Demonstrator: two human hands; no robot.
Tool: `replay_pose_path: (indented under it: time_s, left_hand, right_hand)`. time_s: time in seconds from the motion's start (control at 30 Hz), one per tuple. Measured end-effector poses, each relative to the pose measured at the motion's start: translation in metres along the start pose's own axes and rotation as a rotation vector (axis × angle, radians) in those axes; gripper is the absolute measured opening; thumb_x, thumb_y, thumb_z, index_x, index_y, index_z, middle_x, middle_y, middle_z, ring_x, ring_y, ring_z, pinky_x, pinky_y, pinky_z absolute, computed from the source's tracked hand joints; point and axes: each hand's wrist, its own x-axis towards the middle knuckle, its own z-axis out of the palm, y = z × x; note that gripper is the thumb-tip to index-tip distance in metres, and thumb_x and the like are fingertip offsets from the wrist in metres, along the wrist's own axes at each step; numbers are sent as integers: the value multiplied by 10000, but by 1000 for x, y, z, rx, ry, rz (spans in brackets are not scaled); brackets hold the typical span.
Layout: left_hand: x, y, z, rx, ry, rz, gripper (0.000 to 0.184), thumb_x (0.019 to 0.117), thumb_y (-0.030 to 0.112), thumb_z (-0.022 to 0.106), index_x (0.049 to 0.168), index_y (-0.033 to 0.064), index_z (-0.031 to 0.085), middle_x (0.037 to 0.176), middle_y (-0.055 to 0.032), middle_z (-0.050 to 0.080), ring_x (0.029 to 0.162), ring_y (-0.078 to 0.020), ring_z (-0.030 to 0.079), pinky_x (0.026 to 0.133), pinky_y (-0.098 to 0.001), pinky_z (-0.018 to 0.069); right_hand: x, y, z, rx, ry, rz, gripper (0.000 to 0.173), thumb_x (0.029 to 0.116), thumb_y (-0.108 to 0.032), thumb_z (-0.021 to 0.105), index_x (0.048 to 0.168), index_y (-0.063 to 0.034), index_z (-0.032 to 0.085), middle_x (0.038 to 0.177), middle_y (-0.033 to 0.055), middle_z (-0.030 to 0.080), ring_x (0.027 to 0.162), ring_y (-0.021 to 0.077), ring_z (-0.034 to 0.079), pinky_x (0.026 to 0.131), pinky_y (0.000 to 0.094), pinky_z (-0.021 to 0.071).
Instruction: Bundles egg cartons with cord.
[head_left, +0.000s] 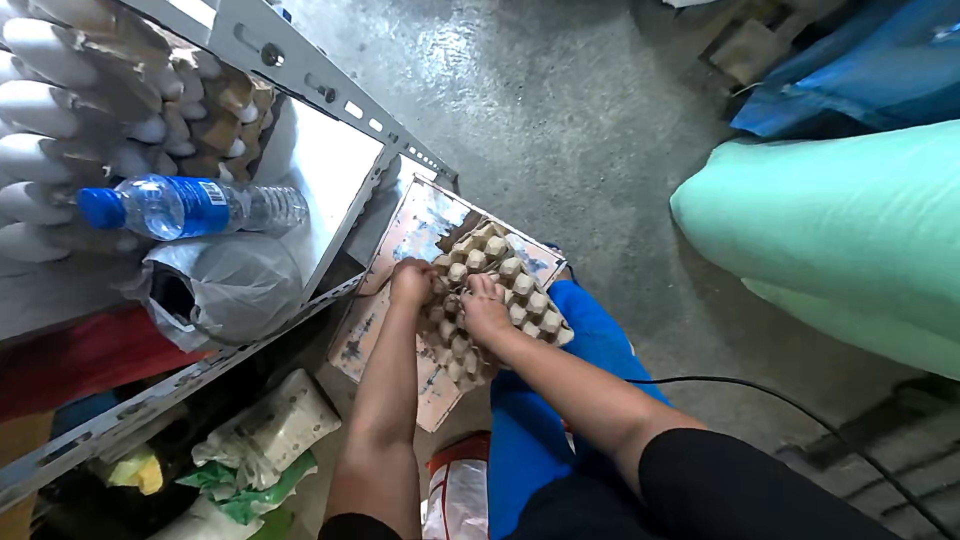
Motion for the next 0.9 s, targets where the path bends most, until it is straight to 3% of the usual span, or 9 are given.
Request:
replay_pose_path:
  time_s: [0.1, 0.23, 0.37, 0.43, 0.53, 0.63, 0.7, 0.77, 0.9]
  left_hand:
    - [3, -1, 18, 140, 190, 42, 223, 999, 273, 672, 1063, 85, 776, 1123, -157, 719, 1181, -358, 632, 1065, -539, 481]
    - [-62, -23, 58, 300, 418, 3, 247, 1019, 277, 608, 1088, 107, 774, 1085, -144, 757, 1130, -406, 663, 988, -628, 475]
    - [-157, -19, 140, 262, 209, 23, 186, 945, 136, 666, 1082, 69, 772, 1036, -171, 761, 1041, -407, 700, 950, -605, 514]
    - [-193, -3, 179, 214, 69, 41, 220, 964, 100, 638, 1140, 29, 749, 1073, -184, 757, 1072, -396, 704, 967, -564, 534]
    - [-208, 33, 210, 105, -285, -142, 339, 1070, 196, 478, 1304, 52, 675, 1270, -172, 701, 1229, -353, 645, 1059, -522, 498]
    - [-183, 53, 230, -365, -378, -519, 420, 1127, 297, 390, 1302, 15, 648, 1267, -185, 694, 1214, -314, 661, 1054, -500, 513]
    - [-159, 57, 247, -959, -173, -900, 339, 1105, 175, 453, 1264, -83, 605, 1150, -226, 687, 1002, -275, 682, 888, -415, 560]
    - [-140, 63, 243, -1523, 126, -1215, 325, 1080, 82, 424, 1375, -43, 479, 1234, -260, 603, 984, -328, 643, 791, -479, 573]
    - [-128, 42, 229, -1735, 477, -1247, 302, 1032, 95, 478, 1321, 20, 519, 1226, -187, 583, 1014, -295, 573, 804, -517, 515]
  right_hand:
    - [4, 2, -6, -64, -20, -5, 245, 942, -91, 647, 1168, -72, 739, 1538, 131, 454, 1500, 338, 302, 1185, 573, 288]
    - [10, 6, -23, -79, 3, -70, 326, 1006, -323, 636, 1123, -41, 750, 1502, 191, 478, 1429, 391, 391, 1135, 607, 342]
    - [54, -5, -49, -136, 160, -236, 574, 946, -503, 688, 1225, -1, 676, 1455, 232, 524, 1410, 416, 435, 1111, 626, 371]
    - [83, -15, -59, -263, 44, -260, 730, 891, -592, 702, 1320, -6, 626, 1441, 228, 536, 1393, 414, 451, 1095, 635, 373]
    - [113, -28, -73, -458, -248, -159, 894, 851, -702, 677, 1432, -32, 567, 1448, 247, 555, 1382, 446, 480, 1108, 685, 353]
    - [122, -24, -80, -555, -340, -133, 860, 863, -737, 631, 1320, -9, 652, 1410, 256, 580, 1363, 455, 495, 1096, 706, 352]
    - [120, -20, -83, -570, -355, -134, 844, 888, -740, 593, 1301, -7, 661, 1431, 242, 569, 1364, 436, 502, 1088, 703, 361]
    - [114, -10, -88, -528, -351, -96, 820, 917, -702, 589, 1352, -7, 628, 1470, 238, 537, 1373, 436, 495, 1091, 708, 361]
    - [111, 65, -90, -293, -290, 64, 859, 890, -711, 623, 1428, -43, 571, 1431, 274, 556, 1352, 473, 506, 1069, 735, 381]
